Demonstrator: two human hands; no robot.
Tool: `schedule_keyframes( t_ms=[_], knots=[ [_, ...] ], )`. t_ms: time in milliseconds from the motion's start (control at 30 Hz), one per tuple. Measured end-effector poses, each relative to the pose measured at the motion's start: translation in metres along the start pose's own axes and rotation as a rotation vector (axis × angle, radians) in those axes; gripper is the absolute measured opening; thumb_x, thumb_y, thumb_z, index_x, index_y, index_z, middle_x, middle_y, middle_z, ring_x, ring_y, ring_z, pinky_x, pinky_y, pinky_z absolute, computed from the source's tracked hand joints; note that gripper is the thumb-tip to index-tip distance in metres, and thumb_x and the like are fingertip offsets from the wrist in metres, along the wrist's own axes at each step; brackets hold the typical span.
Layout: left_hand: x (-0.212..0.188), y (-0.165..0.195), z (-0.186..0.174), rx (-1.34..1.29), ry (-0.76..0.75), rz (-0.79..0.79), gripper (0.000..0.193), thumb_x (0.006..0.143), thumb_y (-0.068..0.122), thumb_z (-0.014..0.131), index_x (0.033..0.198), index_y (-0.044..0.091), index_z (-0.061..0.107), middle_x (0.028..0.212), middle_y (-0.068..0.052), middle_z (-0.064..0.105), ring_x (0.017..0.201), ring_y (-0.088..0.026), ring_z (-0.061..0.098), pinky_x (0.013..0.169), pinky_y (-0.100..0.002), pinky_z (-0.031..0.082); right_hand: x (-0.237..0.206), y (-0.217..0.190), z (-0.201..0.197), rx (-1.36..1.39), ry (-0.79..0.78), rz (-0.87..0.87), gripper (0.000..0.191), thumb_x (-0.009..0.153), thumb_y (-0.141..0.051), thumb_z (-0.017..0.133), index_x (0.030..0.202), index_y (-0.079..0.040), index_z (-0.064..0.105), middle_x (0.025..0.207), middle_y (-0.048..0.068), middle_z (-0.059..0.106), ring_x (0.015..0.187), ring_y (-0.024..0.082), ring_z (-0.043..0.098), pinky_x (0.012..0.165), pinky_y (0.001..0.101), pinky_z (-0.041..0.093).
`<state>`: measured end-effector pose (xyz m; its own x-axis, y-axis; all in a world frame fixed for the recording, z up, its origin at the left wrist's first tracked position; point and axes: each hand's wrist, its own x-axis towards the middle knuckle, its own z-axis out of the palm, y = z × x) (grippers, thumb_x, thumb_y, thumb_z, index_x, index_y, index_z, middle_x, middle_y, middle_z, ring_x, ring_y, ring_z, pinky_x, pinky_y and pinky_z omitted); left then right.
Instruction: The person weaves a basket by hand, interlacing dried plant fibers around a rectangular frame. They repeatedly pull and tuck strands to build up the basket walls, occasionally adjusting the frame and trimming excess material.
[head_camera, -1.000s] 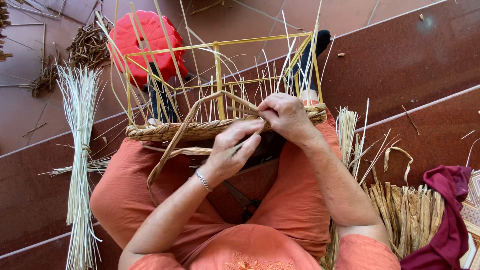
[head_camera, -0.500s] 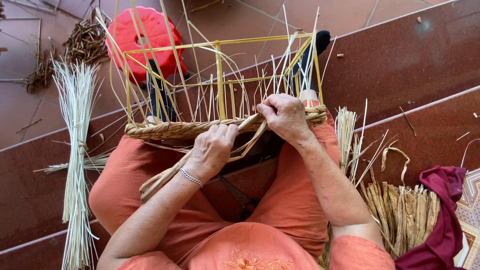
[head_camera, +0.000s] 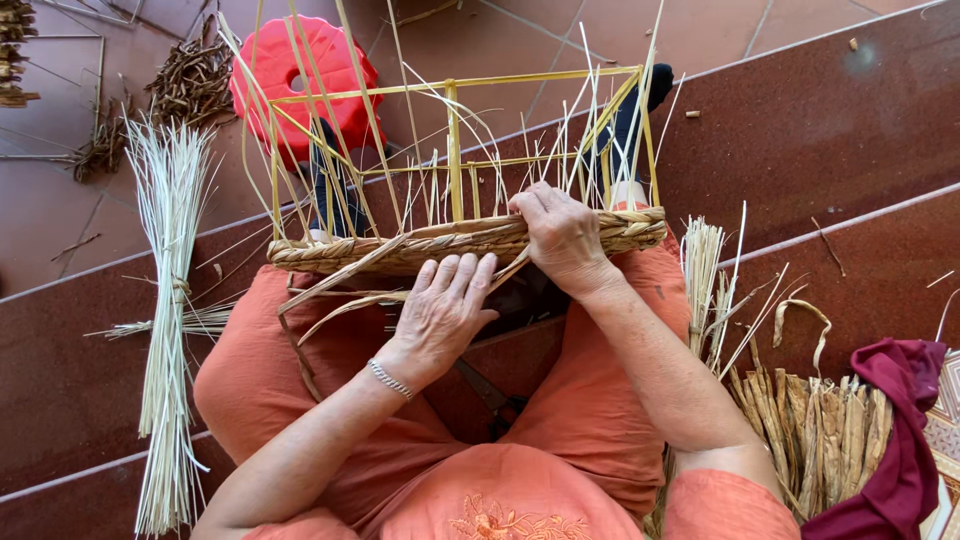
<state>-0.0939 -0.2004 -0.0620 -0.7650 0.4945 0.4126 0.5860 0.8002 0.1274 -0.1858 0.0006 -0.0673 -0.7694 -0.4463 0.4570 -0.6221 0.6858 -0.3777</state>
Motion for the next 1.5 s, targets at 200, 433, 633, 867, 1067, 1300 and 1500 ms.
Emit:
schedule_keyframes(
  t_ms=[200,433,633,867,1067,1300,1500],
  knots=[
    [0.0,-0.024,-0.011,-0.038,-0.369,-0.258,0.006,0.106,0.012,0.065,0.101,0.011,0.063,0.079,-0.005,0.062,0.072,-0.02,0.063,0.064,-0.037,0.05,0.0,0.009,-0.044,0.354,-0.199,-0.045,0.023,0.087,-0.004,0.072,0.11,-0.003,0.072,0.104,0.011,0.073,0.094,0.03,0.07,0.082,0.0389,0.056],
    [0.042,-0.025,-0.061,0.348,0.333,-0.024,0.02,0.094,0.014,0.064,0.113,0.01,0.068,0.105,-0.009,0.062,0.105,-0.022,0.058,0.095,-0.044,0.046,0.001,0.005,-0.03,0.336,-0.221,0.219,0.013,0.095,-0.007,0.072,0.108,-0.007,0.073,0.094,0.009,0.073,0.088,0.025,0.071,0.078,0.0363,0.056],
    [0.093,-0.015,-0.003,-0.208,-0.109,-0.23,0.011,0.096,0.002,0.06,0.103,-0.001,0.067,0.098,-0.018,0.069,0.096,-0.034,0.067,0.079,-0.042,0.056,-0.002,0.009,-0.034,0.445,-0.215,0.24,0.014,0.097,-0.006,0.068,0.111,-0.005,0.072,0.095,0.011,0.071,0.087,0.025,0.07,0.076,0.0356,0.056],
    [0.117,-0.03,0.023,-0.663,-0.089,-0.617,0.023,0.091,0.026,0.067,0.093,0.005,0.075,0.081,-0.015,0.075,0.074,-0.028,0.072,0.069,-0.042,0.058,0.001,0.008,-0.034,0.446,-0.225,0.275,0.013,0.099,-0.008,0.068,0.111,-0.007,0.074,0.094,0.011,0.072,0.087,0.025,0.07,0.076,0.0356,0.055],
    [0.063,-0.011,0.019,-1.659,0.156,-0.945,0.028,0.104,0.016,0.052,0.101,0.001,0.075,0.1,-0.017,0.079,0.093,-0.024,0.076,0.092,-0.04,0.062,0.005,0.007,-0.02,0.349,-0.097,0.191,0.009,0.092,-0.007,0.072,0.101,-0.006,0.073,0.094,0.01,0.071,0.088,0.024,0.07,0.076,0.0355,0.056],
    [0.036,0.002,0.0,-0.565,0.241,-0.018,0.026,0.096,0.009,0.07,0.121,0.002,0.072,0.145,-0.019,0.06,0.143,-0.035,0.054,0.122,-0.045,0.044,0.013,-0.001,-0.005,0.168,-0.168,0.168,0.002,0.084,-0.009,0.073,0.086,-0.008,0.073,0.084,0.006,0.069,0.084,0.025,0.069,0.076,0.0387,0.055],
    [0.033,-0.042,-0.015,-0.115,-0.01,-0.166,0.053,0.078,0.02,0.078,0.124,-0.004,0.066,0.128,-0.021,0.053,0.121,-0.04,0.048,0.104,-0.057,0.035,0.012,-0.001,-0.018,0.209,-0.191,0.027,0.005,0.086,-0.011,0.071,0.084,-0.007,0.073,0.083,0.006,0.068,0.082,0.027,0.066,0.075,0.0392,0.054]
  ],
)
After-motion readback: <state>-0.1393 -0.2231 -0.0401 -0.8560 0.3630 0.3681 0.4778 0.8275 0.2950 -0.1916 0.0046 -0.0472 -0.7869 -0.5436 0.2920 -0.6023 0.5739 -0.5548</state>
